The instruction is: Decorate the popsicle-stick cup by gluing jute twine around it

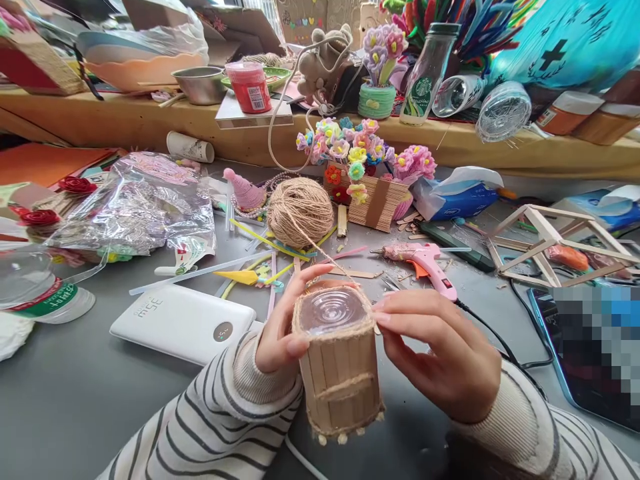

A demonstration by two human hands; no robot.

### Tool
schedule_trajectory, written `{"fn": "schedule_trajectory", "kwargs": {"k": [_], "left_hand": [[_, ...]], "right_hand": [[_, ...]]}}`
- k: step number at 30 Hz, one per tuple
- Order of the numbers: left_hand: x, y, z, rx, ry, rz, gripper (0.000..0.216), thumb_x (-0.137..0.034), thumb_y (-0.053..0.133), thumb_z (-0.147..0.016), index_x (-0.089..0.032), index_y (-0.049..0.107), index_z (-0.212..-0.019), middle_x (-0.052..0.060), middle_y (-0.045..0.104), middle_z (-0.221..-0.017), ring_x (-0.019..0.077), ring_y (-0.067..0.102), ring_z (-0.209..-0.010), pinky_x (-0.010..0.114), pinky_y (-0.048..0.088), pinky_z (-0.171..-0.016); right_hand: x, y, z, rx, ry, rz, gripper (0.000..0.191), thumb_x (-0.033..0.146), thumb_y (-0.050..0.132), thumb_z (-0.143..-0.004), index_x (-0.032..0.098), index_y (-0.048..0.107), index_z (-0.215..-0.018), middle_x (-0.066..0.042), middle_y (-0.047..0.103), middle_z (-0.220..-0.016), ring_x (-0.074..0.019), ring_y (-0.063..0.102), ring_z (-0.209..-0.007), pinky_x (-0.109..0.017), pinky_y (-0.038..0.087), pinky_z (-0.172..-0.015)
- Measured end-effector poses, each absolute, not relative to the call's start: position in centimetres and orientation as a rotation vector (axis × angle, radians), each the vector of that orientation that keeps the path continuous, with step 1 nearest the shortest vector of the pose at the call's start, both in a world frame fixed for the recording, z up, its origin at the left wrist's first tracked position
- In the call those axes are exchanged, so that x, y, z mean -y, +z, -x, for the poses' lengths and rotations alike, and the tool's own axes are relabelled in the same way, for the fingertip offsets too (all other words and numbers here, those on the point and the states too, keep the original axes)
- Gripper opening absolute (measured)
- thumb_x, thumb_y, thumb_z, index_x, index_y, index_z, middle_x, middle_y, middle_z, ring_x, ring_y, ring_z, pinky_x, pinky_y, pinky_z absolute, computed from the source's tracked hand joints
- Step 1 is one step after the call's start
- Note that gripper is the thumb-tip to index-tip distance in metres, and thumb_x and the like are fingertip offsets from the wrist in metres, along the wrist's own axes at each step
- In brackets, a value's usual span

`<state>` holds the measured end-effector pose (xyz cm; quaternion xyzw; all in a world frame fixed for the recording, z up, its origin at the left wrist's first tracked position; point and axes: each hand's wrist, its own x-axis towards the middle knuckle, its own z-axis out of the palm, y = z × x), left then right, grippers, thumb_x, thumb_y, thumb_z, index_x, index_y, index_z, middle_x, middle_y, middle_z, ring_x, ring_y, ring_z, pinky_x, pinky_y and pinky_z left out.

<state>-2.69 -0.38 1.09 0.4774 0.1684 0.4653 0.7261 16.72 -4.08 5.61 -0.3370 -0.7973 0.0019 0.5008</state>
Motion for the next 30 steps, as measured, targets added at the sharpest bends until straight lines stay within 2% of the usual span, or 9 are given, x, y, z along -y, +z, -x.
{"fn": "schedule_trajectory", "kwargs": {"k": [4, 9, 15, 19, 26, 30], "left_hand": [[0.5, 2.0, 2.7, -0.500, 0.969, -0.992, 0.075, -0.051, 0.075, -0.065, -0.019, 0.045, -0.126, 0.015, 0.063, -0.121, 0.0362, 0.059, -0.115, 0.050, 0.045, -0.097], [0.8, 2.3, 2.1, -0.533, 1.005, -0.942, 0.070, -0.051, 0.075, -0.064, -0.019, 0.050, -0.121, 0.012, 0.068, -0.112, 0.0345, 0.063, -0.108, 0.052, 0.044, -0.098], [0.7, 1.8, 2.0, -0.566, 1.072, -0.959, 0.071, -0.052, 0.074, -0.064, -0.018, 0.050, -0.121, 0.013, 0.068, -0.112, 0.0340, 0.064, -0.106, 0.052, 0.047, -0.096], [0.1, 1.4, 2.3, -0.578, 1.192, -1.167, 0.074, -0.047, 0.080, -0.060, -0.019, 0.046, -0.120, 0.016, 0.064, -0.119, 0.0359, 0.063, -0.110, 0.051, 0.048, -0.094], [0.3, 0.4, 2.1, -0.735, 1.621, -1.596, 0.083, -0.033, 0.083, -0.058, -0.020, 0.040, -0.127, 0.017, 0.058, -0.125, 0.0312, 0.060, -0.112, 0.046, 0.046, -0.097], [0.1, -0.1, 2.5, -0.841, 1.593, -1.767, 0.085, -0.031, 0.083, -0.060, -0.021, 0.038, -0.131, 0.016, 0.056, -0.127, 0.0309, 0.060, -0.113, 0.046, 0.044, -0.099]], "right_hand": [[3.6, 4.9, -16.6, 1.880, 0.018, 0.877, 0.020, 0.001, 0.060, -0.078, 0.015, 0.062, -0.092, -0.007, 0.071, -0.083, -0.0153, 0.067, -0.080, -0.028, 0.058, -0.071], [3.5, 4.7, -16.6, 1.877, -0.003, 0.870, 0.020, 0.001, 0.060, -0.079, 0.016, 0.063, -0.093, -0.006, 0.071, -0.083, -0.0153, 0.067, -0.079, -0.028, 0.058, -0.070], [3.2, 4.7, -16.7, 1.906, -0.045, 0.862, 0.020, 0.002, 0.058, -0.080, 0.017, 0.062, -0.093, -0.006, 0.071, -0.083, -0.0161, 0.067, -0.080, -0.029, 0.057, -0.071], [2.9, 4.8, -16.8, 1.928, -0.075, 0.888, 0.018, 0.003, 0.058, -0.081, 0.017, 0.060, -0.092, -0.006, 0.070, -0.084, -0.0163, 0.066, -0.081, -0.030, 0.056, -0.074], [1.9, 4.5, -17.4, 1.994, -0.129, 0.974, 0.016, 0.004, 0.054, -0.078, 0.019, 0.056, -0.083, -0.007, 0.068, -0.088, -0.0198, 0.064, -0.086, -0.034, 0.054, -0.075], [1.1, 4.1, -18.2, 2.196, -0.079, 1.015, 0.012, 0.006, 0.055, -0.079, 0.018, 0.058, -0.080, -0.010, 0.068, -0.098, -0.0217, 0.064, -0.092, -0.036, 0.055, -0.077]]}}
